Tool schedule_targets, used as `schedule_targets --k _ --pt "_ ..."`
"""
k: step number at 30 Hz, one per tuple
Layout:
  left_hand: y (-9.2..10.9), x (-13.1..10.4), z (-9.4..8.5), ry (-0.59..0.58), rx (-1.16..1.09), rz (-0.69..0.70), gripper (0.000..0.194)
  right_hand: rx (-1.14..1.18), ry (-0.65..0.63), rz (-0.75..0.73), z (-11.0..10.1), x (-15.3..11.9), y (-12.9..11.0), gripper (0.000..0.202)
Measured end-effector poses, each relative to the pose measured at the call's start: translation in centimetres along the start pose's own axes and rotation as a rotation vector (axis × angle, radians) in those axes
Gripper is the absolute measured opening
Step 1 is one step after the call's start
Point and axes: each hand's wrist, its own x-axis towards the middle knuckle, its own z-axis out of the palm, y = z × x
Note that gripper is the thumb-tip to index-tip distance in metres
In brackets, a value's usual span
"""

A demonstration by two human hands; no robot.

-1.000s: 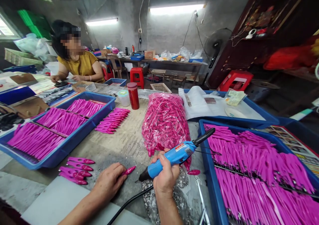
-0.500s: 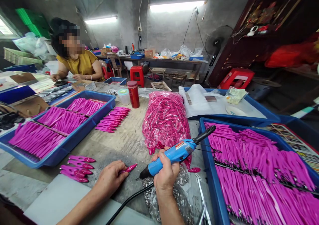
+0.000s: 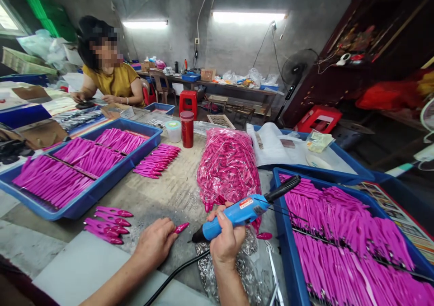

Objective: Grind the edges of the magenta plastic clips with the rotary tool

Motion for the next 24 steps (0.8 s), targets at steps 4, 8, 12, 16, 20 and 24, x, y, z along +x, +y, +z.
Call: schedule_targets --k 4,8,12,16,20,24 --pt "-0.4 -0.2 0.7 0.055 -0.011 0.023 0.017 0.001 -0.003 0.012 -0.1 0.1 0.1 0.034" --pt "-1.0 -0.2 1.1 0.133 -0.061 0.031 0.019 0.035 0.01 0.035 -0.3 0.3 0.0 0.035" --pt "-1.4 -0.2 0.9 0.151 -0.129 0.044 0.019 0.052 0.015 0.04 -0.3 0.3 0.0 0.034" --pt "-1.5 -0.1 0.2 0.125 -0.216 0.044 0.021 0.063 0.038 0.045 -0.1 0.3 -0.1 0.035" --pt "-1.7 0.0 -0.4 0.102 -0.285 0.062 0.026 0.08 0.039 0.056 0.0 0.4 0.0 0.034" --pt "-1.9 0.1 -0.6 0.098 -0.326 0.065 0.029 0.082 0.05 0.047 -0.1 0.5 0.2 0.034"
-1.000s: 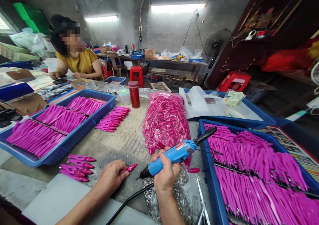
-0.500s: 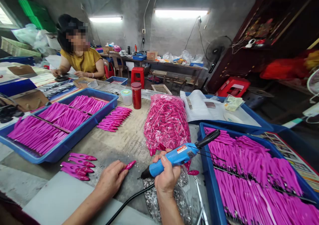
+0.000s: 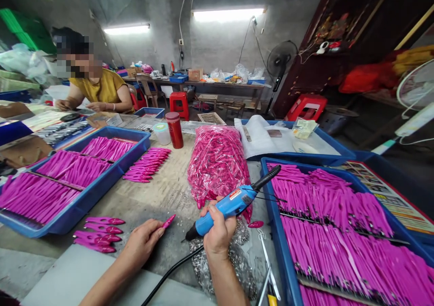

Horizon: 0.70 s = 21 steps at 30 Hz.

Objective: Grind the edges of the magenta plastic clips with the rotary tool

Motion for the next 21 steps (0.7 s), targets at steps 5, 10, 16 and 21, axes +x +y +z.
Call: schedule_targets --k 5,10,16,21 --pt "-0.1 0.1 -0.1 0.022 -0.041 0.027 0.031 0.012 0.011 0.006 0.0 0.1 0.2 0.034" --pt "-0.9 -0.1 0.5 0.093 0.005 0.116 0.031 0.03 0.024 0.034 0.1 0.1 0.1 0.035" --pt "-1.8 -1.1 2.1 0.18 0.254 0.182 0.03 0.033 0.026 0.035 0.1 0.1 0.2 0.038" --pt "-0.6 -0.9 1.3 0.042 0.294 0.034 0.023 0.02 0.043 0.037 0.1 0.1 0.3 0.037"
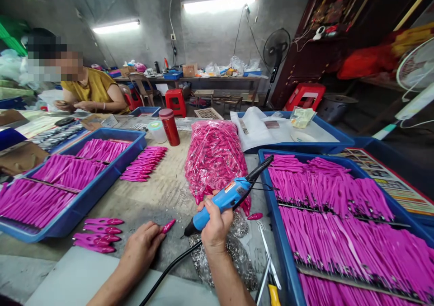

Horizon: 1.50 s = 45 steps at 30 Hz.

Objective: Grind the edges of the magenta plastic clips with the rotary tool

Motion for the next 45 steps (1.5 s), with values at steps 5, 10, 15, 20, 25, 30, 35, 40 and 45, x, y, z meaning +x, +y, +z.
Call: schedule_targets --k 5,10,15,20,25,30,35,40,45 --pt "0.9 1.2 -1.6 -0.156 -0.092 -0.196 0.013 0.001 0.019 0.0 0.0 0.1 0.0 0.037" --pt "1.1 1.2 -1.9 -0.185 -0.05 -0.174 0.015 0.0 0.005 -0.001 0.0 0.0 0.0 0.036" --pt "1.2 1.2 -1.7 -0.177 -0.007 -0.149 0.017 -0.002 -0.006 -0.014 0.0 0.0 -0.1 0.034" --pt "1.1 0.6 -0.8 -0.106 0.052 -0.084 0.02 -0.012 -0.039 -0.025 0.0 -0.2 -0.2 0.034" --pt "0.3 -0.1 0.1 0.012 0.051 0.004 0.021 -0.036 -0.051 -0.071 0.1 -0.5 -0.3 0.035" --pt "0.1 0.0 -0.6 -0.026 -0.102 -0.017 0.025 -0.042 -0.066 -0.078 0.5 -0.8 -0.7 0.035" --pt "0.2 0.4 -1.5 -0.1 -0.199 -0.072 0.027 -0.073 -0.101 -0.118 0.8 -1.1 -0.9 0.034" --pt "0.3 0.5 -1.9 -0.134 -0.189 -0.084 0.027 -0.091 -0.132 -0.101 1.4 -1.5 -1.1 0.034" --pt "0.4 0.1 -1.1 -0.074 -0.128 -0.073 0.025 -0.108 -0.171 -0.135 2.1 -1.8 -1.1 0.033"
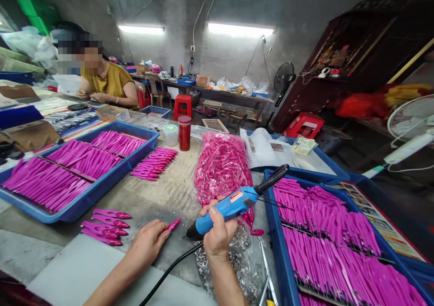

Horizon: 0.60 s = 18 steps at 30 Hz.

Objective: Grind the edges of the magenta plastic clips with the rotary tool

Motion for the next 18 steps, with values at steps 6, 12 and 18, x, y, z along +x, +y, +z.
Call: schedule_targets --k 6,12,18 --pt "-0.2 -0.4 1.5 0.11 0.116 0.04 0.021 -0.013 -0.065 -0.025 1.0 -0.2 0.4 0.033" --pt "0.4 -0.2 1.2 0.047 0.133 0.005 0.02 -0.043 -0.139 -0.062 1.7 -0.5 1.2 0.034" --pt "0.7 -0.1 1.1 0.02 0.173 -0.021 0.02 -0.098 -0.225 -0.114 2.1 -0.6 2.3 0.028"
